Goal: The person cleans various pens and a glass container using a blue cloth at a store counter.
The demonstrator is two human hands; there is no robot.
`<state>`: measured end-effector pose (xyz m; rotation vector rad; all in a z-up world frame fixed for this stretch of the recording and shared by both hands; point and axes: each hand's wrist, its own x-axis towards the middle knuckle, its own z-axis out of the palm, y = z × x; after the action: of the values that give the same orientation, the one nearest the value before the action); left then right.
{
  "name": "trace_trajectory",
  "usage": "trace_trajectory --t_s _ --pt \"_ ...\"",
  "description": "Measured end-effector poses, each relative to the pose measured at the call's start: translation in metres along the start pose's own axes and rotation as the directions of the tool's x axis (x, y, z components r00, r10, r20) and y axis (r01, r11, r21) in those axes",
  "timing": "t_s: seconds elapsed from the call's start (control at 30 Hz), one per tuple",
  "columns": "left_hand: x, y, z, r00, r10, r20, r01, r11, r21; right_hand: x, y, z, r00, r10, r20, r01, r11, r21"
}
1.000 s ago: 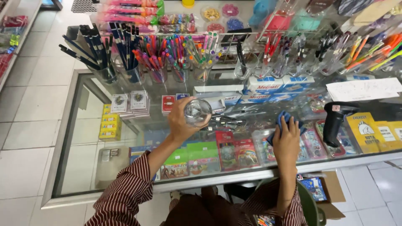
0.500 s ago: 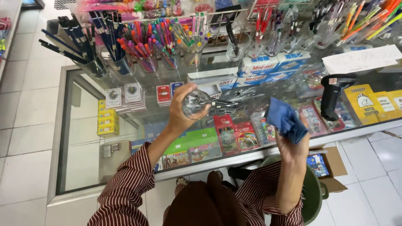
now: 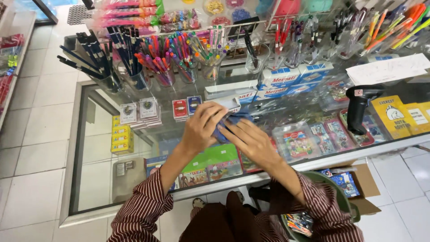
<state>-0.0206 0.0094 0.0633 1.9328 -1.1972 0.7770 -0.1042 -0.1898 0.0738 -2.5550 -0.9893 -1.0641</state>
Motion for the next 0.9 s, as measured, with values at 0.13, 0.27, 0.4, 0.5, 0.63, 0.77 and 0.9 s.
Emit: trace_trajectory --t_s 0.13,0.27,0.4,0.5,0.63,0.77,0.9 --pt "0.011 0.007 -0.009 0.991 0.085 0.105 -0.104 0.975 0.198 0.004 0.019 0.014 0.974 -0.146 0.173 0.153 0.988 -0.028" --pt "0.011 -0.002 -0.012 0.97 0.202 0.134 -0.237 0.906 0.351 0.0 0.026 0.05 0.941 -0.222 0.256 0.229 0.973 0.003" --pt "0.006 -0.017 -0.01 0.952 0.233 0.2 -0.301 0.834 0.462 0.003 0.03 0.068 0.934 -0.136 0.331 0.075 0.979 0.19" --pt "0.005 -0.019 -0.009 0.942 0.234 0.239 -0.327 0.797 0.507 -0.009 0.043 0.094 0.921 0.011 0.389 -0.19 0.884 0.427" --pt "0.005 -0.023 -0.004 0.934 0.229 0.273 -0.347 0.758 0.552 -0.03 0.053 0.129 0.922 0.139 0.362 -0.362 0.64 0.677" --pt "0.003 -0.028 0.001 0.917 0.294 0.272 -0.398 0.737 0.546 -0.074 0.063 0.18 0.635 0.416 0.65 -0.446 -0.49 0.749" --pt "-0.009 -0.044 0.019 0.948 0.294 0.125 -0.317 0.825 0.468 -0.052 0.059 0.156 0.704 0.351 0.617 -0.205 -0.731 0.65"
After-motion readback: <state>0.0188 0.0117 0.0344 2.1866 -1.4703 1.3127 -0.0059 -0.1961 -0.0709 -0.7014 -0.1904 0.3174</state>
